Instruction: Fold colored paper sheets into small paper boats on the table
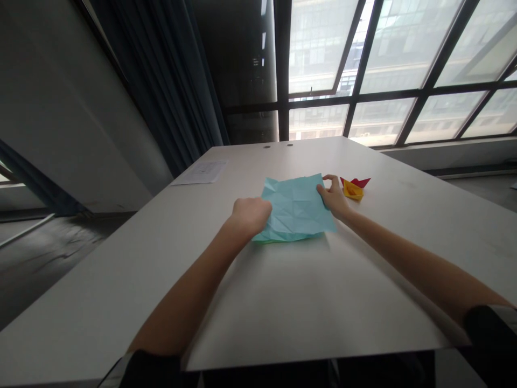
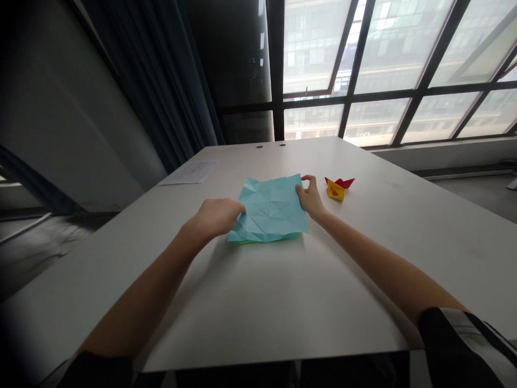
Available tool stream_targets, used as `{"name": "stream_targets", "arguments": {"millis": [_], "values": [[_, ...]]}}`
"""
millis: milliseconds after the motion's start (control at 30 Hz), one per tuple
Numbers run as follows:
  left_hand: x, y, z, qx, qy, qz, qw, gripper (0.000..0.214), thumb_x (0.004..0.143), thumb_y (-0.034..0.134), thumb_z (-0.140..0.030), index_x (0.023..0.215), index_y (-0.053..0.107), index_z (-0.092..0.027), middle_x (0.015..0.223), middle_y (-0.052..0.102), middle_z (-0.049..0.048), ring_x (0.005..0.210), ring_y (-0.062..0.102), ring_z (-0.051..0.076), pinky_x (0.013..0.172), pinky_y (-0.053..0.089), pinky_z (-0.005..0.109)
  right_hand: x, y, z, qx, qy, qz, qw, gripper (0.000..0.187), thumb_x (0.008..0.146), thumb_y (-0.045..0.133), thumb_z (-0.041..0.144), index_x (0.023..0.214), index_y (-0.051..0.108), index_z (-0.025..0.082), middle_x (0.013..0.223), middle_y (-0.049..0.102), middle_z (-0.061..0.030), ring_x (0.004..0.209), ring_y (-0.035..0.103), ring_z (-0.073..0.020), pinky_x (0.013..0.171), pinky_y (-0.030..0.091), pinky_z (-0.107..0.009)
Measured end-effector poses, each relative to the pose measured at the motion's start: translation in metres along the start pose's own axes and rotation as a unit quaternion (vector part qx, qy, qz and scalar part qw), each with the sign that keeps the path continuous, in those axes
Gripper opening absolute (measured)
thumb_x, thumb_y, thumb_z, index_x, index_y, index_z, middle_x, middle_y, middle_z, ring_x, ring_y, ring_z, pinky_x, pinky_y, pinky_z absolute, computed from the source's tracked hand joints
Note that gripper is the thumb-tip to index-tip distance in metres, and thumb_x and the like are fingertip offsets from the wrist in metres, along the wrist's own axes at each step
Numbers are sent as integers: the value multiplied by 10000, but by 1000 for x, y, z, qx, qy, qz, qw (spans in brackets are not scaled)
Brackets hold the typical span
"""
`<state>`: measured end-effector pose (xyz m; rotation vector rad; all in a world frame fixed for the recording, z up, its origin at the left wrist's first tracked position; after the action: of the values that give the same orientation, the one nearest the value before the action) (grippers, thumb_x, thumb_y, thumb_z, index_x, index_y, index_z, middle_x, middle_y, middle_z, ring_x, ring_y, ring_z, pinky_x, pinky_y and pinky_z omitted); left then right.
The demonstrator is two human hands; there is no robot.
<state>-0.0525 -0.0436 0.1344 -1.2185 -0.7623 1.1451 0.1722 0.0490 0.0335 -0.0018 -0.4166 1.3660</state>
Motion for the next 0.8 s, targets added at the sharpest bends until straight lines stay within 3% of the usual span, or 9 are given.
{"name": "stream_targets", "arguments": {"millis": [200,367,500,633,733,800], "values": [[13,16,-4,2,0,70,998,273,722,476,-75,864,680,-190,958,663,148,902,612,272,722,464,356,21,30,1,-260,-75,53,961,317,797,421,328,1086,362,212,532,455,53,554,509,-193,571,377,-296],[30,38,-3,-24,10,108,994,244,685,542,-104,851,679,-218,984,667,134,924,602,274,736,470,365,17,41,-7,-400,-66,101,909,343,849,383,347,1159,348,204,771,626,-91,714,587,-261,610,390,-327],[36,45,-5,-35,9,84,996,185,729,539,-184,851,678,-171,978,657,180,919,606,305,734,466,392,7,44,-7,-457,-74,114,879,365,864,372,374,1190,351,211,898,640,-141,786,607,-292,635,402,-353],[40,42,-16,-48,21,11,999,273,810,467,-306,916,653,-137,966,646,188,930,599,304,760,453,398,6,31,-3,-455,-86,101,881,356,867,371,408,1175,398,230,1043,596,-126,848,600,-263,661,419,-344],[42,40,-25,-56,66,-36,996,326,835,414,-348,1002,612,-150,989,627,164,954,575,303,755,455,407,14,5,-5,-466,-86,69,878,335,869,365,422,1109,477,216,1088,557,-126,880,583,-247,674,429,-338],[42,40,-30,-67,105,-47,991,345,833,415,-366,1062,583,-171,1025,602,150,964,560,300,735,462,398,20,-19,-8,-502,-79,49,860,317,851,403,414,1057,525,206,1109,536,-133,906,566,-259,687,431,-353]]}}
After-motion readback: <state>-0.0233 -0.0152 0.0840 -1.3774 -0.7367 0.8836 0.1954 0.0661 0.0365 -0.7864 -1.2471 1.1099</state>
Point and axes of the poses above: each hand's wrist, its own x-axis towards the middle knuckle, its own y-axis out of the palm, z = x × y, the point moved 2 cm from there along x, towards the middle knuckle
